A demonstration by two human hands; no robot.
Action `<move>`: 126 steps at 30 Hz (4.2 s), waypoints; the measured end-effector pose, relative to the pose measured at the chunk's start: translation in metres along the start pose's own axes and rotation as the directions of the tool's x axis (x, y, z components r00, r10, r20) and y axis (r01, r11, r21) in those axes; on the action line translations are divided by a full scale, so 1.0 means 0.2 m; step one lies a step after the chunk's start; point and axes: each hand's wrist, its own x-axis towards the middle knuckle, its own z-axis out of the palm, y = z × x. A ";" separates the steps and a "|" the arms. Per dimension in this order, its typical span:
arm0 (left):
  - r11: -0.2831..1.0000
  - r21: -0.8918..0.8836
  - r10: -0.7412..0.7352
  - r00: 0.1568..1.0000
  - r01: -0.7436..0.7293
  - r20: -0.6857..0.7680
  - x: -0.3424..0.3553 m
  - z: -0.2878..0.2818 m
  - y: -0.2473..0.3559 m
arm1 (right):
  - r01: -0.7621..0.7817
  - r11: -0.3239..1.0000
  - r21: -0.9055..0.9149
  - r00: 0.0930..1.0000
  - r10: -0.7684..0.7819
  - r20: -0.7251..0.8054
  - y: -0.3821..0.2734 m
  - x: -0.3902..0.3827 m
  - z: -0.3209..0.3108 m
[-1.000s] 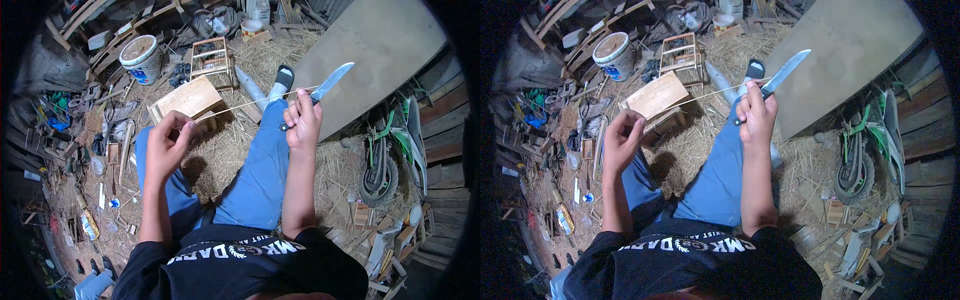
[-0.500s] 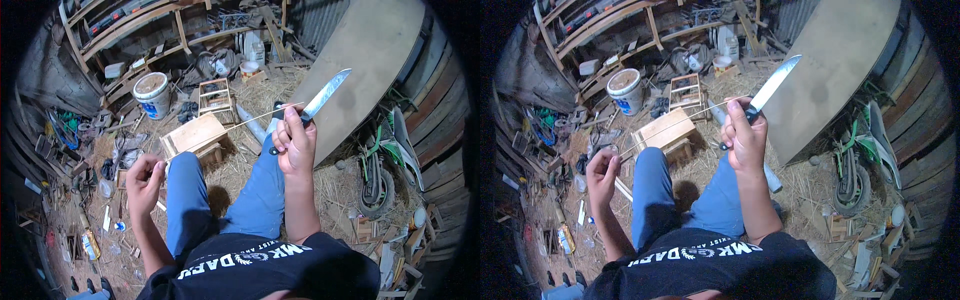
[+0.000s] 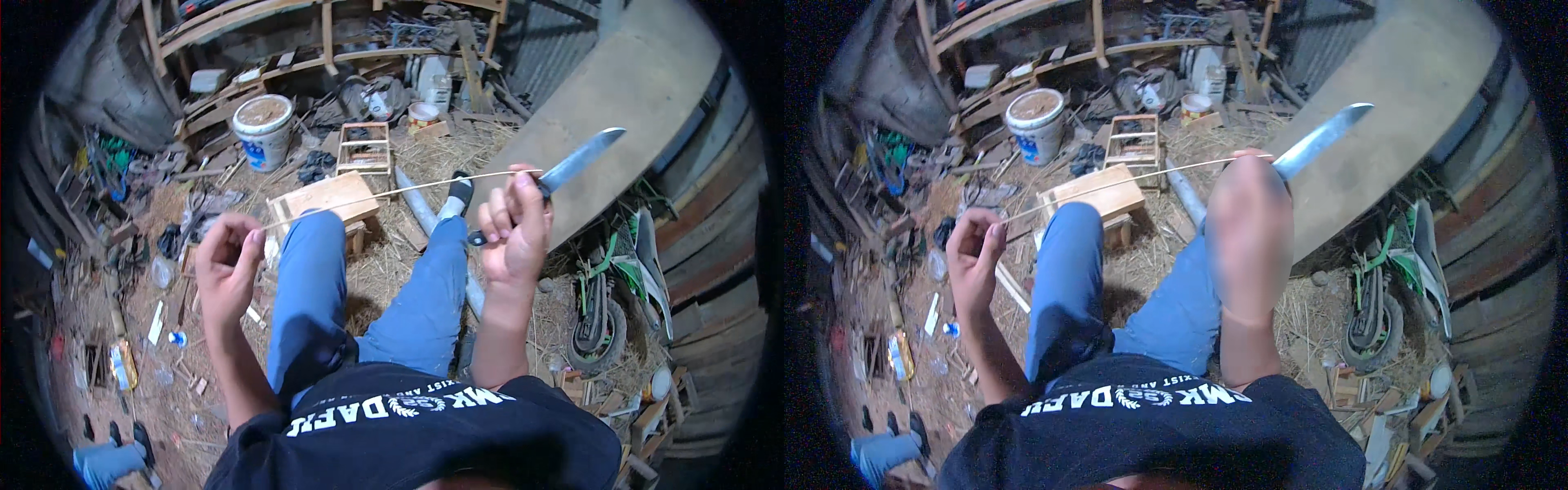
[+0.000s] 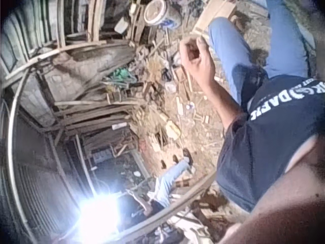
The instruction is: The person whittles a thin strip of bamboo using a knife, scraping along its length to smooth it while holding it in their hands.
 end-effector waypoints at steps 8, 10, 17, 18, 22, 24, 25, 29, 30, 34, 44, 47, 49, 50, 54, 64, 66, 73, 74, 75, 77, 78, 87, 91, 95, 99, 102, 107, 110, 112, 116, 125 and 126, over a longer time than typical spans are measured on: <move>0.971 -0.240 -0.032 0.998 0.017 -0.061 0.01 0.11 0.06 | -0.084 0.996 0.041 0.990 0.088 -0.110 0.03 -0.03 -0.12; 0.945 -0.325 -0.060 0.997 0.039 -0.055 0.00 0.14 0.05 | -0.078 0.997 0.031 0.989 0.081 -0.121 0.03 -0.06 -0.16; 0.936 -0.353 -0.008 0.999 -0.008 -0.044 0.01 0.25 0.07 | -0.101 0.995 0.003 0.961 0.098 -0.260 0.02 -0.14 -0.24; 0.948 -0.313 0.044 0.997 -0.063 -0.066 0.02 0.27 0.07 | -0.099 0.995 0.006 0.959 0.097 -0.267 0.02 -0.15 -0.25; 0.933 -0.359 -0.025 1.000 0.021 -0.008 0.00 0.26 0.06 | -0.120 0.993 0.011 0.956 0.118 -0.270 0.06 -0.17 -0.30; 0.936 -0.350 -0.040 0.999 0.030 -0.022 -0.01 0.26 0.07 | -0.137 0.990 0.015 0.956 0.136 -0.260 0.08 -0.17 -0.31; 0.938 -0.346 -0.047 0.998 0.035 -0.028 -0.02 0.26 0.07 | -0.143 0.990 0.013 0.956 0.142 -0.256 0.08 -0.16 -0.31; 0.927 -0.372 -0.036 0.999 0.034 0.001 -0.01 0.22 0.09 | -0.144 0.990 -0.006 0.961 0.138 -0.240 0.09 -0.17 -0.29; 0.924 -0.382 -0.033 0.999 0.029 -0.003 0.00 0.22 0.09 | -0.149 0.989 0.000 0.963 0.145 -0.228 0.10 -0.17 -0.29; 0.944 -0.328 -0.023 1.000 0.024 0.006 0.03 0.22 0.07 | -0.159 0.987 -0.005 0.952 0.152 -0.264 0.09 -0.19 -0.28; 0.975 -0.169 -0.093 0.952 0.147 0.293 0.10 0.23 -0.03 | -0.113 0.993 -0.033 0.952 0.099 -0.291 0.03 -0.17 -0.39; 0.993 0.083 -0.107 0.918 0.081 0.382 0.10 0.21 -0.07 | -0.142 0.989 -0.046 0.945 0.121 -0.303 0.04 -0.14 -0.41; 0.993 0.112 -0.086 0.926 0.048 0.367 0.10 0.23 -0.10 | -0.160 0.987 -0.025 0.948 0.147 -0.282 0.07 -0.12 -0.44; 0.989 0.138 -0.095 0.926 0.047 0.365 0.10 0.23 -0.11 | -0.170 0.985 -0.020 0.945 0.157 -0.286 0.08 -0.11 -0.44; 0.960 0.278 -0.104 0.907 -0.015 0.409 0.09 0.26 -0.10 | -0.220 0.975 -0.027 0.933 0.203 -0.298 0.11 -0.08 -0.47; 0.933 0.352 -0.253 0.829 0.073 0.498 0.02 0.40 -0.02 | -0.352 0.936 -0.014 0.915 0.341 -0.218 0.20 -0.08 -0.51; 0.909 0.388 -0.345 0.799 0.154 0.492 0.01 0.44 -0.01 | -0.358 0.934 -0.009 0.912 0.348 -0.216 0.20 -0.08 -0.53; 0.877 0.468 -0.383 0.744 0.107 0.547 -0.10 0.54 -0.18 | -0.433 0.859 -0.274 0.889 0.357 -0.287 0.31 -0.14 -0.76; 0.872 0.469 -0.408 0.739 0.142 0.536 -0.11 0.53 -0.21 | -0.457 0.796 -0.397 0.884 0.358 -0.300 0.33 -0.16 -0.78; 0.880 0.456 -0.390 0.752 0.134 0.532 -0.16 0.50 -0.26 | -0.476 0.716 -0.510 0.879 0.359 -0.315 0.36 -0.20 -0.80; 0.902 0.420 -0.329 0.789 0.100 0.519 -0.23 0.46 -0.39 | -0.350 0.648 -0.677 0.934 0.292 -0.204 0.48 -0.25 -0.96; 0.883 0.440 -0.387 0.780 0.160 0.492 -0.24 0.45 -0.41 | -0.353 0.618 -0.702 0.931 0.307 -0.198 0.51 -0.28 -1.00; 0.897 0.363 -0.390 0.840 0.253 0.377 -0.25 0.50 -0.65 | 0.175 0.353 -0.919 0.951 0.181 0.251 0.47 -0.33 -0.79; 0.883 0.382 -0.421 0.821 0.274 0.386 -0.24 0.52 -0.64 | 0.281 0.195 -0.940 0.914 0.245 0.324 0.51 -0.30 -0.79; 0.855 0.478 -0.406 0.835 0.202 0.372 -0.27 0.52 -0.58 | 0.268 0.179 -0.947 0.911 0.274 0.309 0.52 -0.32 -0.78; 0.837 0.539 -0.351 0.850 0.098 0.391 -0.26 0.52 -0.58 | 0.257 0.179 -0.950 0.919 0.259 0.297 0.55 -0.32 -0.76; 0.827 0.554 -0.392 0.802 0.094 0.450 -0.22 0.54 -0.58 | 0.263 0.179 -0.948 0.917 0.260 0.303 0.56 -0.31 -0.78; 0.809 0.585 -0.372 0.714 -0.064 0.592 -0.15 0.55 -0.55 | 0.284 0.197 -0.938 0.904 0.270 0.330 0.55 -0.28 -0.79; 0.800 0.594 -0.366 0.713 -0.087 0.598 -0.12 0.62 -0.53 | 0.302 0.249 -0.920 0.908 0.218 0.357 0.56 -0.29 -0.81; 0.806 0.588 -0.351 0.747 -0.066 0.565 -0.11 0.67 -0.54 | 0.293 0.268 -0.918 0.911 0.213 0.354 0.57 -0.30 -0.82; 0.754 0.639 -0.284 0.802 -0.152 0.526 -0.10 0.74 -0.56 | 0.254 0.283 -0.925 0.922 0.217 0.320 0.59 -0.30 -0.82; 0.758 0.640 -0.237 0.860 -0.127 0.451 -0.14 0.76 -0.58 | 0.219 0.365 -0.905 0.928 0.210 0.309 0.66 -0.30 -0.86; 0.761 0.635 -0.232 0.858 -0.134 0.459 -0.14 0.75 -0.59 | 0.217 0.365 -0.905 0.929 0.207 0.306 0.67 -0.30 -0.86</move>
